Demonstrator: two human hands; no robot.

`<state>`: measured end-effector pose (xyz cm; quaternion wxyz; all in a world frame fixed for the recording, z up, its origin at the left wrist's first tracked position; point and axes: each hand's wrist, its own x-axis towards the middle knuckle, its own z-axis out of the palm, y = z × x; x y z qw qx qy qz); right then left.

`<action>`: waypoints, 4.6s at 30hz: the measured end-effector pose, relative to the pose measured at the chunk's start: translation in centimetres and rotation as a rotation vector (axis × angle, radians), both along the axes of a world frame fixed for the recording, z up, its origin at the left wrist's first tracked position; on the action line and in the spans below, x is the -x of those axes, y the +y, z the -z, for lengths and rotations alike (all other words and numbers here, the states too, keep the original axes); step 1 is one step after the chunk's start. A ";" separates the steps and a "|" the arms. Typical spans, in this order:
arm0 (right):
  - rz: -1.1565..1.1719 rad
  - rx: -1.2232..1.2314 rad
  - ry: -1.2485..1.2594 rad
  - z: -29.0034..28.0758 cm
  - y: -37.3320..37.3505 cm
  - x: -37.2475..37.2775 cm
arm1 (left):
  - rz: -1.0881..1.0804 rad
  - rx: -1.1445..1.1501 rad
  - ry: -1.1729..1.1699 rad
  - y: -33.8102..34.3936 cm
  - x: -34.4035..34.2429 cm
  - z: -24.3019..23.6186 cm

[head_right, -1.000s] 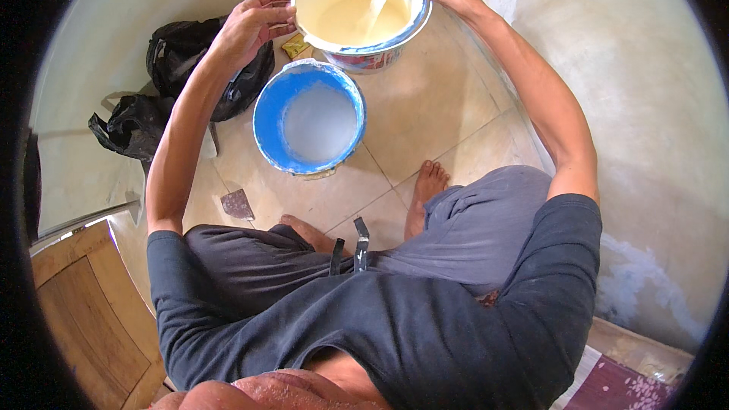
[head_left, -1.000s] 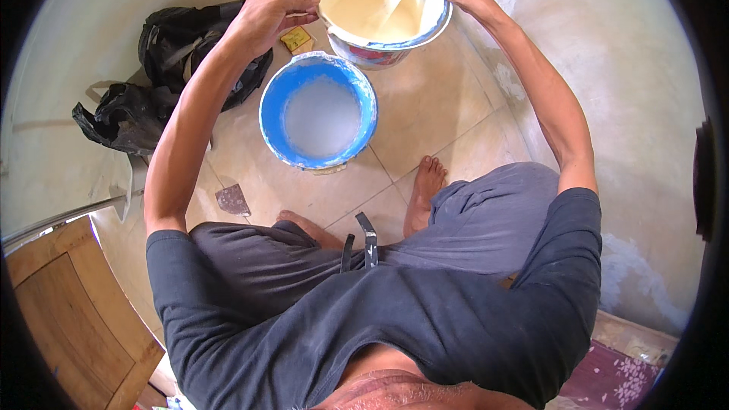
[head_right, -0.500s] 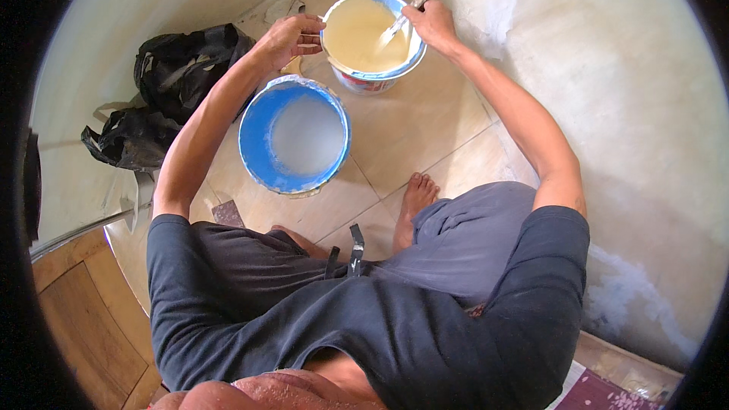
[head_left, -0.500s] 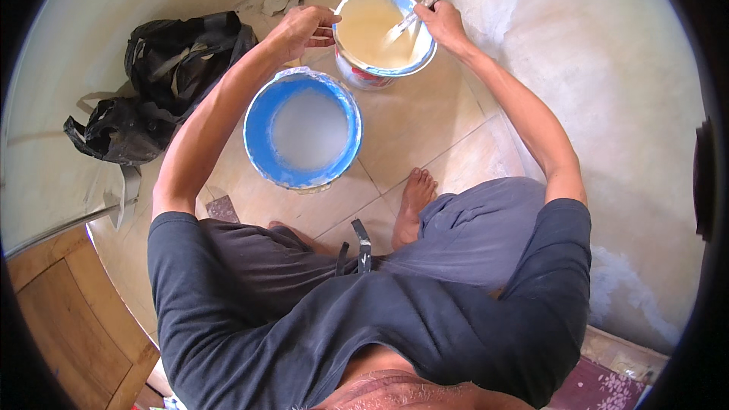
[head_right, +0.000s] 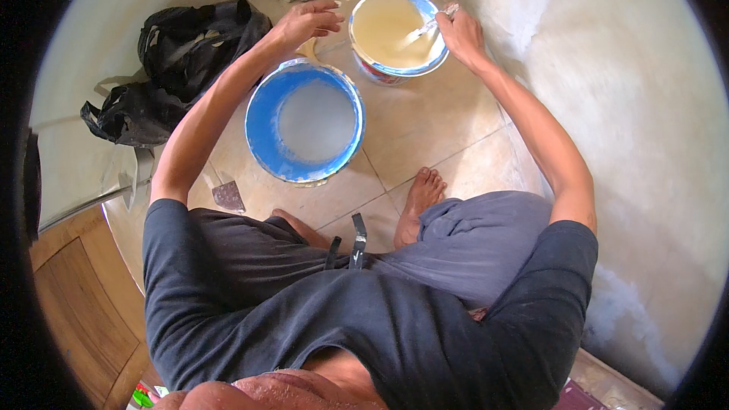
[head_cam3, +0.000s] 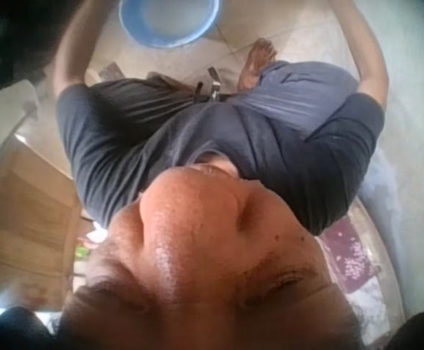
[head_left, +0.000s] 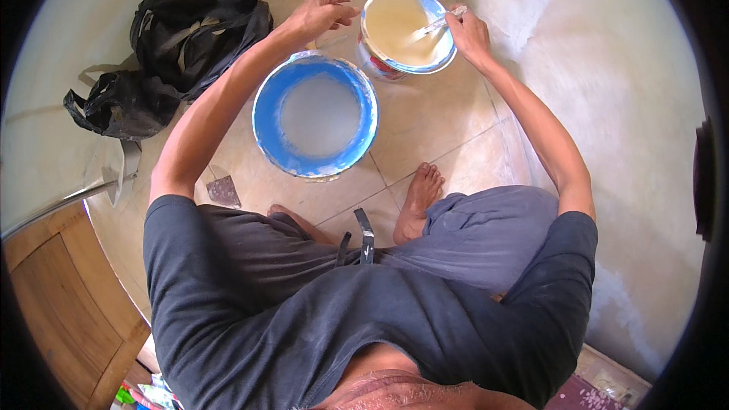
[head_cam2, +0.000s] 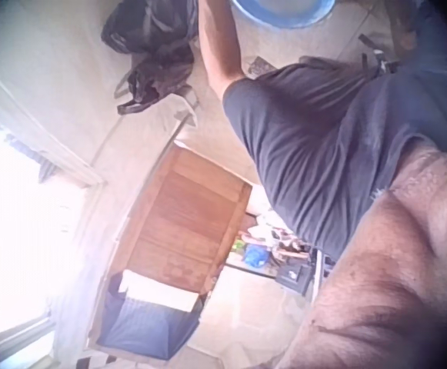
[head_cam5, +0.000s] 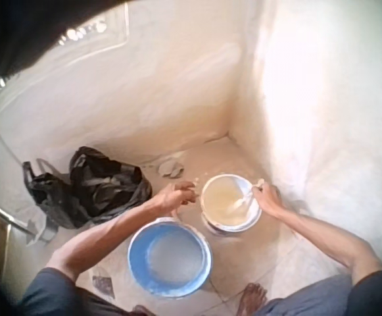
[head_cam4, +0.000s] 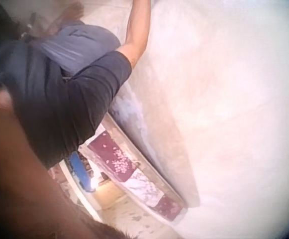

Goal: The person stirs paint in a bucket using a brush and pours liquid from one bucket into another by hand.

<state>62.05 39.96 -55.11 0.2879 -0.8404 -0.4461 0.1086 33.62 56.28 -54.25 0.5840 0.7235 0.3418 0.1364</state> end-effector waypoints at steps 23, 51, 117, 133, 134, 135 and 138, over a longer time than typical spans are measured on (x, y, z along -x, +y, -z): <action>-0.510 -0.041 -0.039 -9.6 1.5 3.9 | 0.047 0.058 0.484 -4.9 17.7 -3.3; -0.511 -0.022 0.038 -5.3 1.2 1.3 | -0.229 0.092 0.147 -8.9 15.8 -14.0; -0.176 -0.521 -0.101 -12.9 -8.7 18.0 | -0.153 -0.369 0.154 -10.5 17.5 -27.7; -0.143 -0.470 -0.105 -12.8 -7.8 20.3 | -0.124 -0.398 0.170 -10.3 19.2 -28.8; -0.146 -0.468 -0.092 -13.0 -7.8 20.6 | -0.124 -0.403 0.173 -10.1 19.4 -28.9; -0.144 -0.465 -0.084 -13.1 -7.8 20.7 | -0.120 -0.407 0.172 -10.0 19.5 -28.9; -0.139 -0.494 -0.105 -12.8 -7.6 21.1 | -0.122 -0.417 0.171 -10.2 19.6 -28.9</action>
